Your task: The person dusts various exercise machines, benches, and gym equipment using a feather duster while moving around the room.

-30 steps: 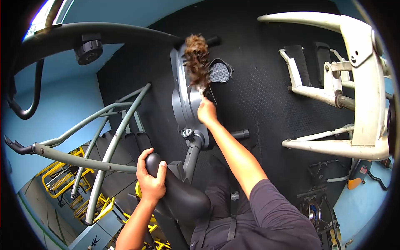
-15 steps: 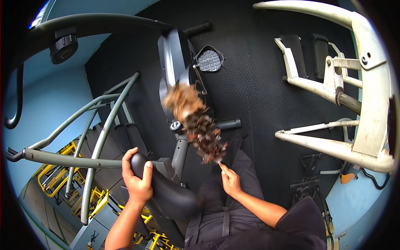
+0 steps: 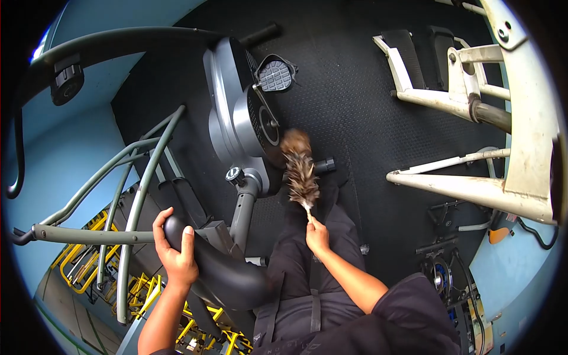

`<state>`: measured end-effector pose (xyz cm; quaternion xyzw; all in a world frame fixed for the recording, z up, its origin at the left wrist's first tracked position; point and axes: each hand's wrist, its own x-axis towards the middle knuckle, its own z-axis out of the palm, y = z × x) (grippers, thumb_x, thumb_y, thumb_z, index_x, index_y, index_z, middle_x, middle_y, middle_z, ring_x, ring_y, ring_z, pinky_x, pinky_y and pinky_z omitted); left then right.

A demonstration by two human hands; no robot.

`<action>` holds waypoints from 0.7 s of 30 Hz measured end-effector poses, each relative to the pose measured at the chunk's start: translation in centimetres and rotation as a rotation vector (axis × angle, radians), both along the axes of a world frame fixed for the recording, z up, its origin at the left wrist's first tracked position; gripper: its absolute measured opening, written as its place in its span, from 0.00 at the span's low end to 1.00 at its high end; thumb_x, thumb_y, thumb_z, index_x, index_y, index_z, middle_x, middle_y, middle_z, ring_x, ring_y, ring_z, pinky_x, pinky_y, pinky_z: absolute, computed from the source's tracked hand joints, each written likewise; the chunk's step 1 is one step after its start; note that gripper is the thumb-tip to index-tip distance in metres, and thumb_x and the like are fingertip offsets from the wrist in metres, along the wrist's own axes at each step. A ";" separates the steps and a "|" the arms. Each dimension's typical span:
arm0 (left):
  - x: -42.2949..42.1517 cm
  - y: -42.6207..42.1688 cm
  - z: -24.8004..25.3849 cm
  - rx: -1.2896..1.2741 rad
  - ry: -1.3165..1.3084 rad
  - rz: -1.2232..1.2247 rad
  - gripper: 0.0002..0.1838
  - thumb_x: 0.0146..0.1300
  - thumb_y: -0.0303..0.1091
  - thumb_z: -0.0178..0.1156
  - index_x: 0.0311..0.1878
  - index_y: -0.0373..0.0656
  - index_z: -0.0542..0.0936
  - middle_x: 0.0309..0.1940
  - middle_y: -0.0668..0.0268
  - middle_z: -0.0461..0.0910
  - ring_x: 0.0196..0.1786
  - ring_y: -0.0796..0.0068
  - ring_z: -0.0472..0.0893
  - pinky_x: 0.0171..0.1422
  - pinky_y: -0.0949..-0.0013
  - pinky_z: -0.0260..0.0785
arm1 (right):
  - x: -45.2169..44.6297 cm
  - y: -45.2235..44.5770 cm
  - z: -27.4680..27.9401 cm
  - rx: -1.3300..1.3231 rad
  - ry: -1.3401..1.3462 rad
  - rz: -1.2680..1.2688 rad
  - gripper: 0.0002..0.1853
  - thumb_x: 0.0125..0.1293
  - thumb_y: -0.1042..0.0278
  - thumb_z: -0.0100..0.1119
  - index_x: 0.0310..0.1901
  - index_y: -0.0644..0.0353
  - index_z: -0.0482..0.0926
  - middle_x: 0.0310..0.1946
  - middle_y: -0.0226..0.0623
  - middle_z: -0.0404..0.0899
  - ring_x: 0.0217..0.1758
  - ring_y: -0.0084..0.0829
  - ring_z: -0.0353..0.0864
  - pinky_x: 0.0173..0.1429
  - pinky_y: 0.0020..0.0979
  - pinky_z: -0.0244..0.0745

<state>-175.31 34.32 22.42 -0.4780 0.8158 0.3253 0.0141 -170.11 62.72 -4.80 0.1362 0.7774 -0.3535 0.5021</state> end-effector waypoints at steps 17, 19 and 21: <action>0.7 -0.3 -0.5 0.012 -0.017 0.023 0.29 0.60 0.38 0.58 0.63 0.39 0.66 0.49 0.60 0.67 0.53 0.72 0.67 0.62 0.67 0.58 | -16.7 -17.3 -20.8 -0.347 0.486 0.069 0.16 0.70 0.64 0.50 0.55 0.58 0.79 0.45 0.57 0.80 0.53 0.56 0.78 0.53 0.44 0.76; 0.8 -0.4 -0.4 0.032 -0.019 0.013 0.29 0.60 0.38 0.58 0.63 0.39 0.66 0.49 0.61 0.66 0.53 0.72 0.66 0.62 0.67 0.57 | -20.5 -20.1 -21.1 -0.438 0.569 0.097 0.17 0.71 0.63 0.50 0.57 0.59 0.78 0.47 0.57 0.79 0.54 0.54 0.78 0.55 0.43 0.75; 0.9 -0.5 -0.7 0.052 -0.016 0.007 0.29 0.60 0.38 0.58 0.63 0.39 0.65 0.49 0.61 0.66 0.53 0.72 0.66 0.62 0.68 0.57 | -21.6 -20.4 -21.6 -0.530 0.607 0.116 0.19 0.71 0.62 0.50 0.58 0.60 0.76 0.48 0.57 0.79 0.55 0.54 0.78 0.57 0.43 0.74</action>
